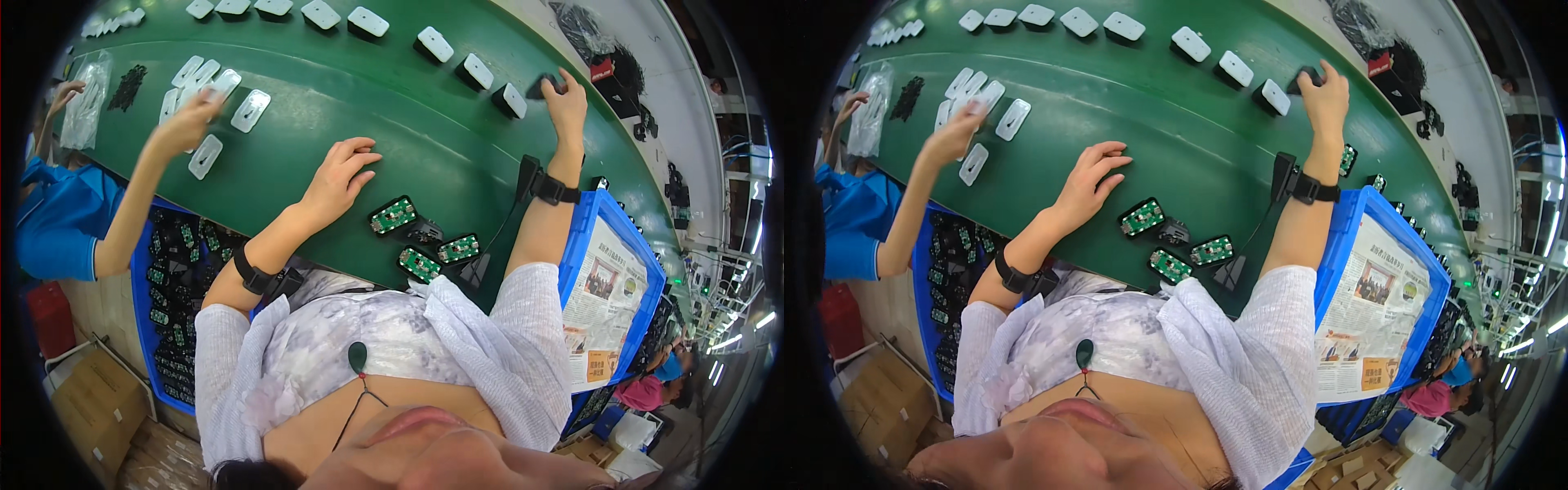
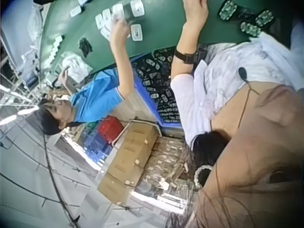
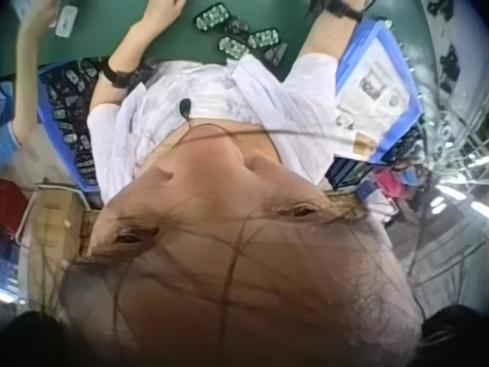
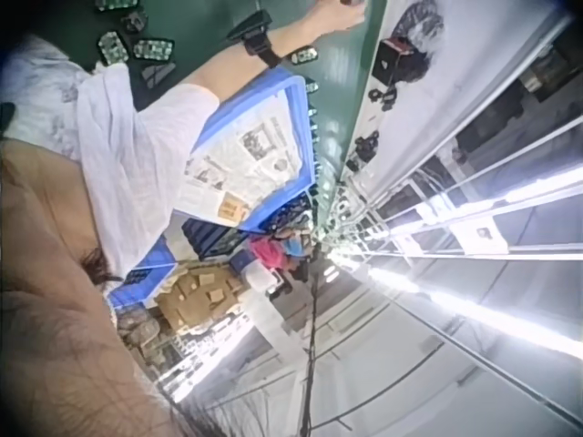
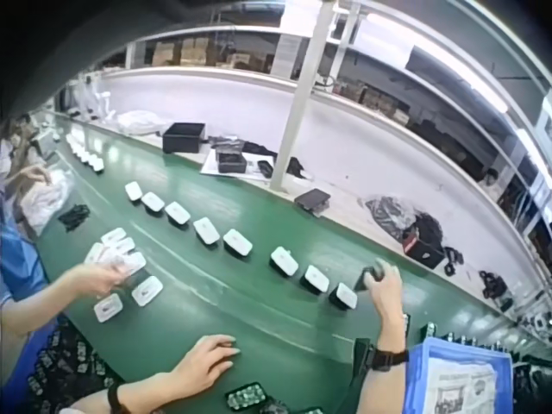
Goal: Assembling electronic components into plastic housings on a production line.
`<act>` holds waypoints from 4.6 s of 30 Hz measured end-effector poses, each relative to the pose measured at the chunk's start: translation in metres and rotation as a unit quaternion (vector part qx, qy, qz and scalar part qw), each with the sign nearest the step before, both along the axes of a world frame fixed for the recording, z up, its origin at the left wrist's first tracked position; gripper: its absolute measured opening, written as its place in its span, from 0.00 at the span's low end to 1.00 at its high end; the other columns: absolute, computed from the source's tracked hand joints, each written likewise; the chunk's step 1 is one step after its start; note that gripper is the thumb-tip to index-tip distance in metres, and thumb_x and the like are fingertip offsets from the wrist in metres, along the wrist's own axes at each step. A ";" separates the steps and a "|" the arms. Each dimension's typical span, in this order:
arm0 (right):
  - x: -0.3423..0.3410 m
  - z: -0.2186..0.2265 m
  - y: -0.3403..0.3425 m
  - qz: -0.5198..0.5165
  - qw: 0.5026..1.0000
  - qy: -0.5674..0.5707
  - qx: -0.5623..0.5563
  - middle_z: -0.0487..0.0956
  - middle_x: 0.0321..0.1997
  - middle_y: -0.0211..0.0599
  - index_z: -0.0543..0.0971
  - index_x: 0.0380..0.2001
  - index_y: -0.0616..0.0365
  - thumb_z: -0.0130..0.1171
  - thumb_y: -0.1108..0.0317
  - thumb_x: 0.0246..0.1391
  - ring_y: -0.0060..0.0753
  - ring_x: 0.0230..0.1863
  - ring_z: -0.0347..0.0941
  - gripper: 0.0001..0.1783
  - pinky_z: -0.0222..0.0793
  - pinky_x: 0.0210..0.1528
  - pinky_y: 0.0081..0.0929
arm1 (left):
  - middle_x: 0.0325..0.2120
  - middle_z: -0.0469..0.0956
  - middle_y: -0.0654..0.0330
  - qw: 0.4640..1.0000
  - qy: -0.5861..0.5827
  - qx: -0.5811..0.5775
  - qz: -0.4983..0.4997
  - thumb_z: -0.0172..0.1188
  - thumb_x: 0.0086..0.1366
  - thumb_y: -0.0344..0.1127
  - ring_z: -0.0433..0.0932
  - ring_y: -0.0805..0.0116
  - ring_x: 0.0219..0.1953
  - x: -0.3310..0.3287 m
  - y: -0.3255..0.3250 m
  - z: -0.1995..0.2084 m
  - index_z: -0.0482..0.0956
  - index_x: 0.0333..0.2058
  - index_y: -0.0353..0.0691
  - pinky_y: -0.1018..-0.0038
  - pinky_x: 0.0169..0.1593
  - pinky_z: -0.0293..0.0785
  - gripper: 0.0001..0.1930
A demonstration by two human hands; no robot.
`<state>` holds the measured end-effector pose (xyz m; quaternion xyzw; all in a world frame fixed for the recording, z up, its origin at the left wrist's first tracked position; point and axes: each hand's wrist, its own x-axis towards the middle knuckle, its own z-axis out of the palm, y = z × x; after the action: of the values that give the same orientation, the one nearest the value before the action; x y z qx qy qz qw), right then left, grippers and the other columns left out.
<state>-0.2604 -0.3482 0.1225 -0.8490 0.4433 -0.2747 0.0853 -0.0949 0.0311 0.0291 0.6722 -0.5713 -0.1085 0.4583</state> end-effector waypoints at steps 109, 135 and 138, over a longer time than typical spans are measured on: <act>-0.022 -0.028 0.037 0.095 0.989 -0.099 0.060 0.82 0.36 0.34 0.83 0.42 0.56 0.66 0.65 0.48 0.24 0.36 0.75 0.16 0.71 0.41 0.25 | 0.39 0.76 0.58 0.964 0.266 0.025 -0.015 0.57 0.65 0.32 0.75 0.74 0.36 -0.003 -0.030 0.017 0.75 0.47 0.37 0.78 0.36 0.71 0.13; 0.034 0.047 0.209 0.549 0.786 0.262 0.113 0.76 0.47 0.36 0.73 0.54 0.47 0.71 0.55 0.38 0.40 0.50 0.72 0.36 0.72 0.44 0.36 | 0.47 0.73 0.52 0.940 -0.263 0.025 0.214 0.55 0.60 0.24 0.70 0.50 0.49 0.077 0.070 0.006 0.75 0.50 0.42 0.61 0.53 0.67 0.18; 0.034 0.022 0.260 0.551 0.734 0.392 0.060 0.73 0.40 0.37 0.73 0.48 0.53 0.73 0.54 0.33 0.42 0.45 0.72 0.36 0.73 0.41 0.37 | 0.45 0.71 0.50 0.937 -0.248 0.080 0.231 0.60 0.59 0.32 0.70 0.51 0.46 0.088 0.062 0.002 0.74 0.53 0.46 0.61 0.47 0.70 0.21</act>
<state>-0.2260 -0.0887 0.1448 -0.9702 -0.0928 0.2044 0.0911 -0.0064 0.0935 0.0309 0.8257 -0.4851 0.1249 0.2594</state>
